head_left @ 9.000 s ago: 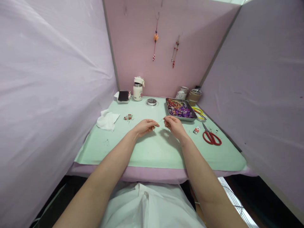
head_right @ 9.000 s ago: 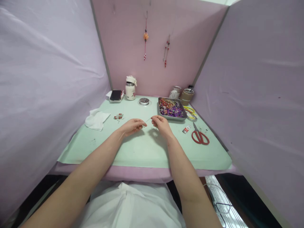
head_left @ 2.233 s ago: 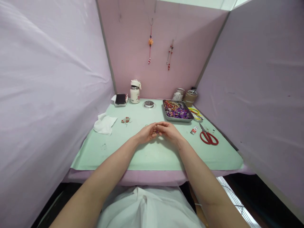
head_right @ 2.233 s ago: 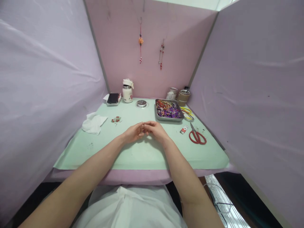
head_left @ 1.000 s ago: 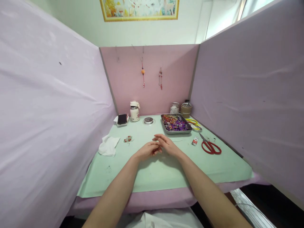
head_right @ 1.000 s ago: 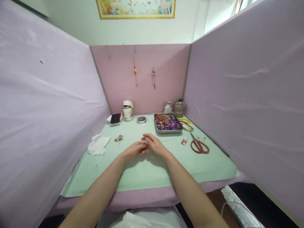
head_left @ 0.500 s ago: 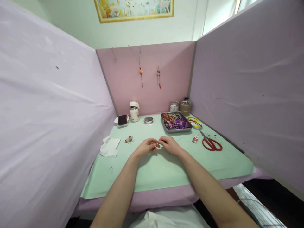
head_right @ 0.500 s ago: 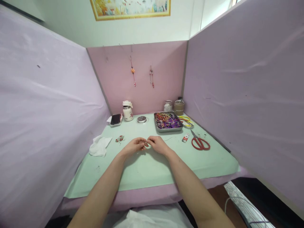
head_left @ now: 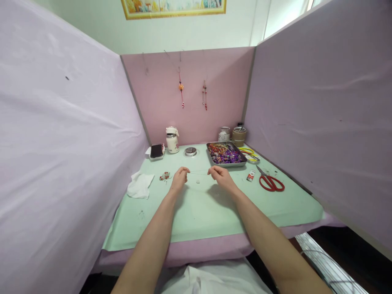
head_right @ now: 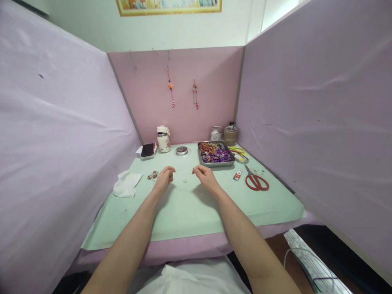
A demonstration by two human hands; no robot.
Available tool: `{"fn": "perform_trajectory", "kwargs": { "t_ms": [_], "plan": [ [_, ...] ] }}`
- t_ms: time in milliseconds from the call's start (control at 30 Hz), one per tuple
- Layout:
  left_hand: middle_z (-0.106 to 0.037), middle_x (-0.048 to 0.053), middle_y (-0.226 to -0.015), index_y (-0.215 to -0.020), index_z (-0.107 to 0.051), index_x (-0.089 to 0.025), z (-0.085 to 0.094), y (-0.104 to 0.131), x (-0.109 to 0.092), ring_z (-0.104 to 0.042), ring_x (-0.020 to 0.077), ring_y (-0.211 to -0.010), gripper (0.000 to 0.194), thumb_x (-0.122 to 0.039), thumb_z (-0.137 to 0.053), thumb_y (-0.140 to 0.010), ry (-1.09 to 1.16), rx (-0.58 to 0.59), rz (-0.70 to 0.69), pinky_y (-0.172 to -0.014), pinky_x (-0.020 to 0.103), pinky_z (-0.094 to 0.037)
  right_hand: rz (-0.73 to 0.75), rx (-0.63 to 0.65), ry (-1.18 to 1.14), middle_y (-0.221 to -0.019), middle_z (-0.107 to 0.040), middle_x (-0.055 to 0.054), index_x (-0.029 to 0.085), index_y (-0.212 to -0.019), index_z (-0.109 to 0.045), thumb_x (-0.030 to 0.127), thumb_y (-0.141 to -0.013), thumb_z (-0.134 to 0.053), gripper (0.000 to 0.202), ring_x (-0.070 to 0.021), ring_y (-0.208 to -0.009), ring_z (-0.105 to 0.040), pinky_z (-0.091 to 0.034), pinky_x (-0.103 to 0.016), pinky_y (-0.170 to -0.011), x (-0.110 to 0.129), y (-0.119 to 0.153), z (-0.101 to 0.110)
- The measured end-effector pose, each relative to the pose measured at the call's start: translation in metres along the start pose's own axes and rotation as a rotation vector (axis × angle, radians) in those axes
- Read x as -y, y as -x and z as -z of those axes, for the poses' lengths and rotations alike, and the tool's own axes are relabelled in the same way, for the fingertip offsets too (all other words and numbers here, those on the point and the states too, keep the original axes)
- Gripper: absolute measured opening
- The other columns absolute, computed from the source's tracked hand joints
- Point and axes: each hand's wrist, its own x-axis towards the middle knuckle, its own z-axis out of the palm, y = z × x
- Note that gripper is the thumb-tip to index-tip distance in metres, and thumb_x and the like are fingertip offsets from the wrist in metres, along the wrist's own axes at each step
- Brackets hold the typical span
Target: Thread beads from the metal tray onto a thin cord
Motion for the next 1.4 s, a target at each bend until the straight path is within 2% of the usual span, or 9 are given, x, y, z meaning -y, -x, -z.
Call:
{"fn": "perform_trajectory", "kwargs": {
  "t_ms": [67, 200, 300, 400, 500, 600, 667, 833, 1400],
  "plan": [
    [-0.031, -0.008, -0.051, -0.073, -0.053, -0.018, 0.001, 0.003, -0.001, -0.029, 0.0066, -0.046, 0.006, -0.023, -0.050, -0.070, -0.084, 0.018, 0.007, -0.048, 0.020, -0.023, -0.028, -0.069, -0.085, -0.052, -0.039, 0.004, 0.020, -0.068, -0.055, 0.048, -0.081, -0.050, 0.031, -0.0113, -0.051, -0.036, -0.030, -0.025, -0.052, -0.001, -0.002, 0.003],
    [-0.034, -0.007, -0.052, -0.077, -0.055, -0.017, -0.001, 0.009, -0.002, -0.032, 0.0076, -0.049, 0.012, -0.027, -0.051, -0.071, -0.207, 0.147, 0.046, -0.050, 0.021, -0.026, -0.046, -0.224, -0.180, -0.050, -0.037, 0.005, 0.021, -0.060, -0.046, 0.046, -0.079, -0.049, 0.031, -0.0114, -0.050, -0.035, -0.034, -0.026, -0.055, -0.007, -0.007, 0.008],
    [-0.032, -0.007, -0.051, -0.078, -0.056, -0.016, -0.005, 0.012, -0.002, -0.029, 0.0076, -0.047, 0.015, -0.029, -0.049, -0.073, -0.232, 0.252, 0.094, -0.048, 0.022, -0.023, -0.009, -0.334, 0.022, -0.058, -0.046, 0.001, 0.021, -0.059, -0.046, 0.041, -0.077, -0.048, 0.027, -0.0143, -0.061, -0.043, -0.038, -0.028, -0.064, -0.013, -0.009, 0.009],
    [-0.030, -0.007, -0.051, -0.077, -0.055, -0.015, -0.009, 0.014, -0.003, -0.024, 0.0064, -0.046, 0.016, -0.031, -0.051, -0.073, -0.186, 0.343, 0.129, -0.047, 0.022, -0.019, 0.074, -0.375, 0.295, -0.087, -0.060, -0.006, 0.020, -0.070, -0.055, 0.036, -0.073, -0.052, 0.016, -0.0217, -0.089, -0.052, -0.039, -0.035, -0.084, -0.015, -0.009, 0.003],
    [-0.029, -0.008, -0.052, -0.077, -0.054, -0.015, -0.012, 0.015, -0.002, -0.022, 0.0053, -0.045, 0.019, -0.033, -0.054, -0.073, -0.123, 0.408, 0.134, -0.046, 0.022, -0.016, 0.111, -0.216, 0.278, -0.107, -0.061, -0.009, 0.020, -0.088, -0.059, 0.036, -0.078, -0.051, 0.021, -0.0230, -0.103, -0.052, -0.037, -0.037, -0.092, -0.013, -0.004, -0.007],
    [-0.034, -0.007, -0.054, -0.077, -0.055, -0.015, -0.012, 0.015, 0.001, -0.025, 0.0049, -0.045, 0.022, -0.036, -0.056, -0.073, -0.121, 0.415, 0.096, -0.046, 0.022, -0.017, 0.068, 0.106, 0.141, -0.094, -0.065, -0.005, 0.020, -0.090, -0.060, 0.040, -0.085, -0.045, 0.026, -0.0183, -0.090, -0.058, -0.042, -0.032, -0.084, -0.009, 0.001, -0.014],
    [-0.037, -0.006, -0.055, -0.076, -0.055, -0.015, -0.011, 0.014, 0.003, -0.028, 0.0049, -0.045, 0.022, -0.036, -0.056, -0.073, -0.139, 0.393, 0.084, -0.046, 0.023, -0.018, 0.032, 0.218, 0.086, -0.086, -0.066, -0.004, 0.019, -0.085, -0.061, 0.041, -0.087, -0.043, 0.029, -0.0160, -0.082, -0.059, -0.043, -0.029, -0.080, -0.008, 0.003, -0.016],
    [-0.039, -0.007, -0.053, -0.079, -0.055, -0.016, -0.009, 0.013, 0.005, -0.030, 0.0055, -0.045, 0.022, -0.037, -0.057, -0.073, -0.183, 0.362, 0.076, -0.048, 0.023, -0.022, -0.068, 0.220, 0.082, -0.073, -0.066, -0.002, 0.017, -0.076, -0.060, 0.039, -0.083, -0.049, 0.026, -0.0138, -0.069, -0.057, -0.043, -0.026, -0.069, -0.009, 0.002, -0.013],
    [-0.040, -0.006, -0.051, -0.081, -0.056, -0.016, -0.008, 0.016, 0.002, -0.033, 0.0067, -0.046, 0.025, -0.040, -0.056, -0.075, -0.284, 0.390, 0.072, -0.047, 0.023, -0.022, -0.159, 0.276, 0.088, -0.070, -0.066, -0.002, 0.016, -0.075, -0.063, 0.036, -0.078, -0.053, 0.022, -0.0108, -0.057, -0.052, -0.039, -0.022, -0.056, -0.013, 0.003, -0.013]
  ]
}}
